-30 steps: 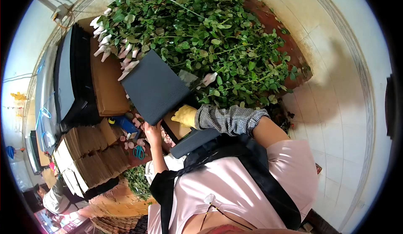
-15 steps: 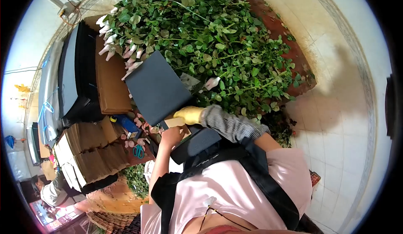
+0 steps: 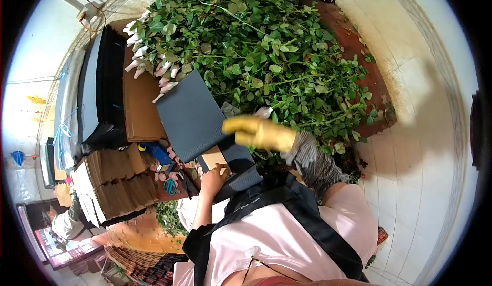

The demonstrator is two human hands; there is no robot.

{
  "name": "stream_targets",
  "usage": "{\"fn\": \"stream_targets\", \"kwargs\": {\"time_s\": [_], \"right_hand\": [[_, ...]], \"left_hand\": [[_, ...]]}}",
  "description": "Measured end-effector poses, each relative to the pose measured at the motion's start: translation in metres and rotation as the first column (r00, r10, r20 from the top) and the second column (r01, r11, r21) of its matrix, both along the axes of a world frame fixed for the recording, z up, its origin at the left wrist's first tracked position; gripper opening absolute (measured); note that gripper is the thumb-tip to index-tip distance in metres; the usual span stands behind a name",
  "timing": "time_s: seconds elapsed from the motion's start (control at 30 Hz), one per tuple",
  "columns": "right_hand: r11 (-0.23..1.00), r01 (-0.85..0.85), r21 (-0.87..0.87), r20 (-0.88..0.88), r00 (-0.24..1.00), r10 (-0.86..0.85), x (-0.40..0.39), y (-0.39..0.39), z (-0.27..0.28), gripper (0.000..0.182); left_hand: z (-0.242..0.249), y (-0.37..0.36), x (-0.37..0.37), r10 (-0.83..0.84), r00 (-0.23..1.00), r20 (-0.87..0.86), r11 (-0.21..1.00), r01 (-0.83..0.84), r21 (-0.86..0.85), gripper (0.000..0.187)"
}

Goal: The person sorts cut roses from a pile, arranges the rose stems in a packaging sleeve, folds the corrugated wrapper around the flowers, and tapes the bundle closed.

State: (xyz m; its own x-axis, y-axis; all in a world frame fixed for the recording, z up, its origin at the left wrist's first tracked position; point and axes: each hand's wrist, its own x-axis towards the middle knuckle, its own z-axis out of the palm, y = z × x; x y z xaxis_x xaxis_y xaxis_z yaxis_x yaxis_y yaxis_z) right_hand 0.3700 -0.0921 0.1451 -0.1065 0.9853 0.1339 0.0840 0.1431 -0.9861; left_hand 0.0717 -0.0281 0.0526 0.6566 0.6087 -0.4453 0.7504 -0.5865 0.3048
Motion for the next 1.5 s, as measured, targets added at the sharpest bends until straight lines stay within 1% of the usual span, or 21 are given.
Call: {"fn": "stream_targets", "kwargs": {"time_s": [0.03,0.07,0.13,0.17,0.27,0.33,0.47,0.63,0.7,0.8,0.87,0.97,1.0,1.03,1.1,1.17,1.2,1.23,1.33,1.43,1.5], "right_hand": [[0.975,0.215,0.06,0.186,0.957,-0.222,0.024,0.016,0.006,0.052],[0.897,0.319,0.305,0.647,0.622,-0.441,0.05,0.043,-0.014,0.055],[0.908,0.172,0.383,0.915,-0.204,-0.347,0.094,0.083,-0.079,0.054],[0.933,0.174,0.314,0.927,-0.269,-0.262,0.102,0.087,-0.068,0.051],[0.943,0.32,0.085,0.994,-0.086,-0.06,0.122,0.138,-0.077,0.042],[0.935,0.318,0.156,0.987,-0.085,-0.136,0.125,0.141,-0.053,0.04],[0.823,0.183,0.537,0.838,-0.225,-0.497,0.151,0.087,0.024,0.05],[0.463,0.277,0.842,0.465,0.064,-0.883,0.225,0.004,0.06,0.01],[0.52,0.635,0.571,0.482,0.253,-0.839,0.245,-0.021,0.037,0.007],[0.492,0.814,0.31,0.426,0.344,-0.837,0.217,-0.025,0.06,0.026],[0.261,0.921,0.289,0.325,0.162,-0.932,0.202,-0.02,0.07,0.036],[0.142,0.898,0.416,0.083,0.118,-0.99,0.211,-0.01,0.08,0.033],[0.137,0.896,0.422,0.146,0.082,-0.986,0.189,-0.009,0.111,0.033],[0.134,0.981,0.143,0.218,0.101,-0.971,0.178,-0.003,0.127,0.036],[0.39,0.916,0.093,0.637,0.247,-0.731,0.199,0.02,0.095,0.045],[0.56,0.828,-0.037,0.67,0.436,-0.601,0.196,0.033,0.072,0.037],[0.45,0.887,-0.108,0.517,0.436,-0.736,0.177,0.031,0.092,0.045],[0.456,0.884,-0.104,0.525,0.438,-0.73,0.175,0.027,0.108,0.045],[0.441,0.777,0.449,0.452,0.228,-0.862,0.189,0.01,0.125,0.036],[0.596,0.564,0.572,0.646,0.137,-0.751,0.196,-0.005,0.12,0.039],[0.65,0.628,0.428,0.618,0.321,-0.717,0.213,-0.017,0.101,0.042]], "left_hand": [[-0.002,0.0,-0.002,0.029,0.999,0.021,0.999,-0.028,-0.025,0.036],[-0.003,0.001,-0.001,0.059,0.997,0.045,0.997,-0.056,-0.049,0.036],[0.003,-0.001,0.005,0.084,0.995,0.06,0.996,-0.082,-0.027,0.035],[0.006,-0.004,0.005,0.098,0.993,0.072,0.995,-0.097,-0.014,0.034],[0.004,-0.004,0.004,0.069,0.993,0.093,0.997,-0.073,0.037,0.034],[0.003,-0.007,0.003,0.089,0.993,0.078,0.995,-0.091,0.027,0.034],[0.007,-0.005,0.003,0.083,0.993,0.087,0.996,-0.084,0.007,0.034],[-0.013,-0.002,-0.003,0.044,0.992,0.122,0.997,-0.05,0.051,0.037],[-0.01,-0.004,-0.001,0.02,0.997,0.078,0.996,-0.027,0.089,0.037],[-0.002,-0.002,0.005,-0.009,0.992,0.123,0.997,0.0,0.073,0.033],[0.0,-0.002,0.005,-0.036,0.985,0.17,0.998,0.026,0.061,0.029],[-0.005,0.0,0.001,-0.072,0.985,0.159,0.995,0.06,0.08,0.029],[-0.003,0.001,0.001,-0.078,0.985,0.157,0.995,0.067,0.077,0.029],[0.001,0.001,0.003,-0.077,0.988,0.13,0.995,0.069,0.067,0.029],[0.009,0.0,0.008,-0.082,0.992,0.092,0.995,0.077,0.063,0.03],[0.01,0.001,0.009,-0.111,0.993,0.042,0.992,0.108,0.058,0.03],[0.007,0.004,0.006,-0.113,0.993,0.045,0.992,0.111,0.057,0.03],[0.002,0.005,0.005,-0.116,0.988,0.101,0.991,0.108,0.083,0.031],[0.007,0.0,0.006,-0.095,0.988,0.123,0.993,0.085,0.081,0.032],[0.007,0.003,0.004,-0.073,0.993,0.096,0.997,0.069,0.046,0.032],[0.005,0.0,0.004,-0.071,0.985,0.157,0.996,0.061,0.067,0.031]]}}
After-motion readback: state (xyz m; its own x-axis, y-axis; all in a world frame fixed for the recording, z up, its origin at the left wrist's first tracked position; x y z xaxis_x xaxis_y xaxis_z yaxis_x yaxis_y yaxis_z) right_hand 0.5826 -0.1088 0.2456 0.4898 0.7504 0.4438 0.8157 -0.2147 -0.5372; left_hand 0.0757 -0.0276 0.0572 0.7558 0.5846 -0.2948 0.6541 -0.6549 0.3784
